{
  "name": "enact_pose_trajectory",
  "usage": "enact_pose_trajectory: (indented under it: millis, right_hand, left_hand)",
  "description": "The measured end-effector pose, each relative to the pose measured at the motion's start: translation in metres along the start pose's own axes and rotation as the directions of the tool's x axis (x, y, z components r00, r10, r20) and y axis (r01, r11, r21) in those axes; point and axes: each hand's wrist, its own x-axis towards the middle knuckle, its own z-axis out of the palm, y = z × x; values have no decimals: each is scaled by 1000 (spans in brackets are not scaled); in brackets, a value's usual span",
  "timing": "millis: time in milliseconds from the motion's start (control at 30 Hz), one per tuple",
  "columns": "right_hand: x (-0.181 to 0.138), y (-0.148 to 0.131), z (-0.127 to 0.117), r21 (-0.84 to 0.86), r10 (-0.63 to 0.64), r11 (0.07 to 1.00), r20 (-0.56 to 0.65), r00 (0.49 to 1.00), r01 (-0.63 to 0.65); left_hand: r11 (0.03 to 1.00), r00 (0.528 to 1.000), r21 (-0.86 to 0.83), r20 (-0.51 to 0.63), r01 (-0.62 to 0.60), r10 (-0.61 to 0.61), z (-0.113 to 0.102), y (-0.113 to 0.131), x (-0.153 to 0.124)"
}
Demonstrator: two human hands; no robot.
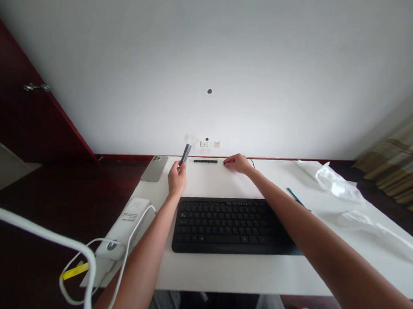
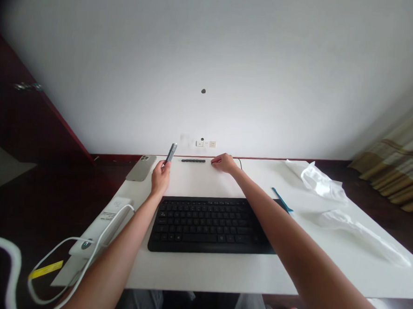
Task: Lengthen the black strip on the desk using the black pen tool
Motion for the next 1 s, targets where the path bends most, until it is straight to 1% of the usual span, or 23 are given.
enact_pose_trajectory:
  millis: [133, 300, 567, 833, 1000]
  right_hand:
    - [14, 1, 8, 9, -50, 999, 0, 999, 50]
    - [19, 4, 15, -3, -119, 993, -36, 992, 119]
    - [22, 6, 18, 14, -125, 992, -37, 992, 125]
    - [23, 7, 20, 28, -110, 993, -62, 992, 112]
    - [22, 7, 20, 33, -100, 994, -57, 993, 101]
  left_hand:
    - [1000, 1000, -3, 13, -6, 6, 1, 1, 0]
    - [1000, 1000, -19, 31, 3, -3, 2, 1, 0]
    - [1000, 1000, -25, 11, 4, -4, 4, -1, -1]
    - [999, 1000, -32, 14, 0, 1, 4, -1, -1]
    - [1000, 1000, -24, 11, -8, 8, 4, -2, -1]
